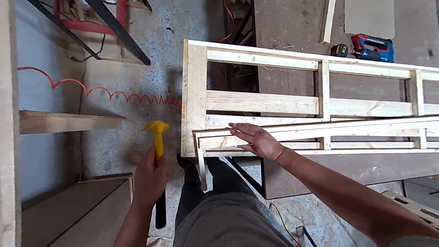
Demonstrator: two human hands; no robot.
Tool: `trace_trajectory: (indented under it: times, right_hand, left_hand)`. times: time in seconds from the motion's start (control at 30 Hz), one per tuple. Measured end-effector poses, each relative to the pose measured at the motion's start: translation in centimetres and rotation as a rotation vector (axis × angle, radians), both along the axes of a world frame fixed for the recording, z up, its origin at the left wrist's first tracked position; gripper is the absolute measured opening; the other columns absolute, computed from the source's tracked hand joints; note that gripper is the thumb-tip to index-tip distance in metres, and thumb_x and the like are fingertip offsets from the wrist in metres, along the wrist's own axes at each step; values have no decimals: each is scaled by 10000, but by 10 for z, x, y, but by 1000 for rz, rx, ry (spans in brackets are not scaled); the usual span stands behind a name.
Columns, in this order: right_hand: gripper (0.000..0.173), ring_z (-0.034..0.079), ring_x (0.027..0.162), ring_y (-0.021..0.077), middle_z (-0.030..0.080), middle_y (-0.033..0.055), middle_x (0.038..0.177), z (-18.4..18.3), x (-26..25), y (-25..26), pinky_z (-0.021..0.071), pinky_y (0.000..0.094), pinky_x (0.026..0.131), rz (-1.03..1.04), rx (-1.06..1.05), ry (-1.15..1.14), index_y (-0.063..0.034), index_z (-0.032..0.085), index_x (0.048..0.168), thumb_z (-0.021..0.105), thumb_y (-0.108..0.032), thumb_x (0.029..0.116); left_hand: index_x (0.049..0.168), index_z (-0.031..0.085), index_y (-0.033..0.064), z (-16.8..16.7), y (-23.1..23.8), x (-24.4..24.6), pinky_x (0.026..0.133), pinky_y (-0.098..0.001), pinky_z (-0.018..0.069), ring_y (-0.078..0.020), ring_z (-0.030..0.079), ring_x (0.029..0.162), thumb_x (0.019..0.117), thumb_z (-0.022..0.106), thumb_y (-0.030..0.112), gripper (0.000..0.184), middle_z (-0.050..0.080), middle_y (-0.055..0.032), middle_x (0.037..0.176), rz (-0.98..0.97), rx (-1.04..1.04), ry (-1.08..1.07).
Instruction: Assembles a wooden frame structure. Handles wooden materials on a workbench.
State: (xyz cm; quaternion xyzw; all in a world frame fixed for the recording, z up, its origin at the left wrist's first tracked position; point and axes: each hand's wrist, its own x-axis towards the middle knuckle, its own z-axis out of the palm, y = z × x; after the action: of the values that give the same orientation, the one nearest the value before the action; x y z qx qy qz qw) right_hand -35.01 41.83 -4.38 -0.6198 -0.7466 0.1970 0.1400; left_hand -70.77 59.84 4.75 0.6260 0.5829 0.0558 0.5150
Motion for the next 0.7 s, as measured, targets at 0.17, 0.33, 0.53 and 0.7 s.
trace_trajectory:
  times: [0.17, 0.33, 0.53, 0.7]
  right_hand:
    - [499, 320, 1542, 190, 400, 3, 1645, 2, -9, -6, 315, 432, 1256, -47, 33, -56, -215, 531, 1514, 558, -382, 1045]
    - [464, 340, 1530, 158, 417, -34, 1634, 10, -14, -9, 327, 414, 1252, -58, 25, -33, -170, 558, 1479, 555, -349, 1051]
    - [490, 420, 1484, 174, 459, -21, 1605, 10, -13, -7, 371, 440, 1216, -76, -24, -32, -194, 553, 1482, 601, -337, 1015]
    - [819, 481, 1434, 275, 474, 78, 1581, 21, -47, 22, 403, 549, 1163, -135, -192, -133, -235, 338, 1612, 755, -316, 912]
  left_hand:
    - [1595, 387, 160, -8, 42, 106, 941, -605, 552, -376, 682, 1130, 996, 606, 134, 638, 635, -182, 1367, -634, 241, 231]
    - [1378, 653, 149, -43, 67, 157, 1011, -528, 527, -299, 645, 1191, 1018, 600, 170, 365, 669, -125, 1284, -825, 408, 169]
    - [1437, 538, 47, -16, -9, 57, 967, -561, 552, -339, 669, 1111, 1024, 602, 322, 500, 668, -188, 1228, -436, 177, 275]
    - [1442, 477, 15, -62, -88, 63, 900, -586, 566, -354, 706, 1015, 850, 706, 670, 912, 713, -193, 1094, -381, -150, 417]
